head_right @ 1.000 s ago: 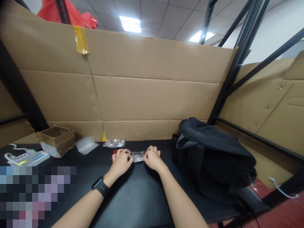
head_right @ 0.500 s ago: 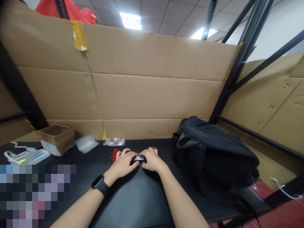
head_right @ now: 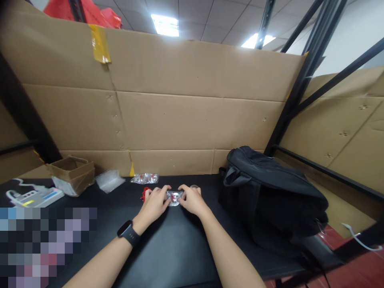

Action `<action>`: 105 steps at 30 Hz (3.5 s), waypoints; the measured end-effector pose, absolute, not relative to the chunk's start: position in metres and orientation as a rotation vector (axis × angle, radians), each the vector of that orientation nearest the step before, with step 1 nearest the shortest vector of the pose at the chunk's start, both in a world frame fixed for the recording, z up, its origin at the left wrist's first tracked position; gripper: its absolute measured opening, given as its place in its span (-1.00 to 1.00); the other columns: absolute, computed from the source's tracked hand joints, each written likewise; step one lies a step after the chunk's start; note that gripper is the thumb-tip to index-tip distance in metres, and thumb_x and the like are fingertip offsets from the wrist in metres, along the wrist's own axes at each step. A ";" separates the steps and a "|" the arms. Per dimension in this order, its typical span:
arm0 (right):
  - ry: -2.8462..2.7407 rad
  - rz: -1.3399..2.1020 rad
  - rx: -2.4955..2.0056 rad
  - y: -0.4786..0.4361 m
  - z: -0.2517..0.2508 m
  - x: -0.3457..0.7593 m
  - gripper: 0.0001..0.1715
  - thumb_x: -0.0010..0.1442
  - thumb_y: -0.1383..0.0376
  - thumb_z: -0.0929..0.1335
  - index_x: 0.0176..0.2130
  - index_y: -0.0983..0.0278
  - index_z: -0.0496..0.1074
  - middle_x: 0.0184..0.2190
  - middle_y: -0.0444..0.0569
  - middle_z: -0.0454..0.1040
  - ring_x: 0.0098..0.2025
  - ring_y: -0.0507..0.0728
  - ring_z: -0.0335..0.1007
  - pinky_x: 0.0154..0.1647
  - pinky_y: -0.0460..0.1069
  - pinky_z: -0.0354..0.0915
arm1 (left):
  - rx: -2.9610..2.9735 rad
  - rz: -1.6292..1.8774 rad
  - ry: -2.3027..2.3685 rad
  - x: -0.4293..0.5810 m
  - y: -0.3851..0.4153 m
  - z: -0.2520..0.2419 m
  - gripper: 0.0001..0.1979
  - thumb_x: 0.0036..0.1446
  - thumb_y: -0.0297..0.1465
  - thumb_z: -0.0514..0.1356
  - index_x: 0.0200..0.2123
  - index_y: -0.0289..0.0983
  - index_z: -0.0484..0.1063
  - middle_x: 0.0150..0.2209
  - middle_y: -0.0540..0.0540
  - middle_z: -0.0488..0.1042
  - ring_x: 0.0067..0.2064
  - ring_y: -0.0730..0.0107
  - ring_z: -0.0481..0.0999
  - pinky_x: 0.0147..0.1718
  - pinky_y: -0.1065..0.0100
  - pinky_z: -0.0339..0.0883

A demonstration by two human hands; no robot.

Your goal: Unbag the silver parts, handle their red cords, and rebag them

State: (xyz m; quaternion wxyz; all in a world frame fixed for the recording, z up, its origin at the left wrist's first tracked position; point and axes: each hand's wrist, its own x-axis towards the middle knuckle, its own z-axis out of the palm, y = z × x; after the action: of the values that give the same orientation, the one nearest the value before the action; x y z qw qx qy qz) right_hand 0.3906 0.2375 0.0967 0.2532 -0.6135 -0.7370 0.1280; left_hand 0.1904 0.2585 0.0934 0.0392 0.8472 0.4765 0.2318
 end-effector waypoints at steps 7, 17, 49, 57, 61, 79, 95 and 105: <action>-2.026 0.194 -1.727 0.241 0.090 0.384 -0.73 0.15 0.31 0.45 -0.11 0.13 0.46 -0.37 -0.18 0.53 -0.19 0.11 0.39 -0.17 0.00 -0.09 | 2.802 0.510 1.160 0.193 0.237 0.099 -0.70 0.29 -0.39 0.05 -0.01 -0.11 0.51 0.09 -0.15 0.47 0.05 0.10 0.45 -0.02 0.12 0.18; -1.880 0.011 -1.797 0.250 0.094 0.409 -0.71 0.18 0.33 0.39 -0.06 0.15 0.43 -0.24 -0.09 0.51 -0.11 0.15 0.32 -0.12 0.04 -0.08 | 2.689 0.439 1.377 0.204 0.248 0.078 -0.46 0.33 -0.16 0.00 0.32 -0.14 0.24 0.32 -0.24 0.28 0.31 -0.05 0.25 0.27 -0.13 -0.07; -2.012 0.173 -1.879 0.256 0.094 0.449 -0.54 0.09 0.37 0.48 -0.02 0.04 0.50 -0.04 -0.11 0.61 0.05 0.25 0.49 -0.05 0.05 0.20 | 2.081 0.072 2.163 0.044 0.321 0.080 -0.41 0.26 -0.15 -0.01 0.33 -0.16 0.16 0.34 -0.31 0.23 0.30 -0.18 0.24 0.19 -0.27 0.02; -1.949 0.200 -1.812 0.258 0.092 0.452 -0.50 0.00 0.39 0.51 -0.04 0.09 0.53 -0.11 -0.07 0.63 -0.03 0.22 0.54 -0.03 0.02 0.29 | 2.108 0.451 2.401 0.051 0.320 0.089 -0.60 0.24 -0.37 0.04 0.10 -0.19 0.45 0.11 -0.29 0.48 0.07 -0.05 0.46 -0.01 0.00 0.16; -1.873 0.308 -1.674 0.256 0.095 0.453 -0.55 -0.02 0.37 0.50 -0.08 0.12 0.54 -0.16 -0.08 0.64 -0.09 0.19 0.56 -0.04 0.00 0.33 | 1.980 0.547 2.448 0.049 0.324 0.087 -0.67 0.24 -0.36 0.05 -0.03 -0.14 0.55 -0.06 -0.24 0.60 -0.01 0.00 0.53 -0.02 0.00 0.08; -1.707 0.343 -1.469 0.258 0.100 0.454 -0.61 -0.02 0.32 0.48 -0.12 0.14 0.54 -0.19 -0.11 0.63 -0.12 0.16 0.55 -0.02 0.02 0.36 | 1.859 0.990 2.576 0.035 0.329 0.090 -0.63 0.30 -0.35 -0.04 -0.10 -0.17 0.57 -0.19 -0.22 0.60 -0.07 0.01 0.46 -0.07 -0.01 -0.02; -1.633 0.487 -1.427 0.259 0.100 0.458 -0.43 -0.04 0.41 0.51 0.00 0.19 0.51 -0.11 -0.01 0.63 -0.06 0.18 0.57 -0.02 0.05 0.41 | 2.480 1.325 1.189 0.111 0.291 0.120 -0.82 0.28 -0.26 0.18 -0.18 -0.04 0.61 -0.16 -0.04 0.63 0.01 0.17 0.44 0.07 0.10 0.20; -1.695 0.416 -1.466 0.257 0.100 0.459 -0.48 -0.02 0.39 0.49 -0.02 0.16 0.52 -0.12 -0.06 0.62 -0.11 0.15 0.56 -0.05 0.03 0.40 | 2.733 0.715 1.131 0.151 0.281 0.086 -0.37 0.16 -0.67 -0.01 0.01 0.15 0.54 0.28 0.05 0.33 0.26 0.10 0.20 0.13 0.00 0.09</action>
State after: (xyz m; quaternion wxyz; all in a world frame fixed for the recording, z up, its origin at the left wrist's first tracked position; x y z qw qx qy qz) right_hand 0.4591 0.2572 0.1004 0.4179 -0.5842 -0.6757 0.1658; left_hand 0.1507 0.2807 0.0864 0.0494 0.8970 0.3712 0.2346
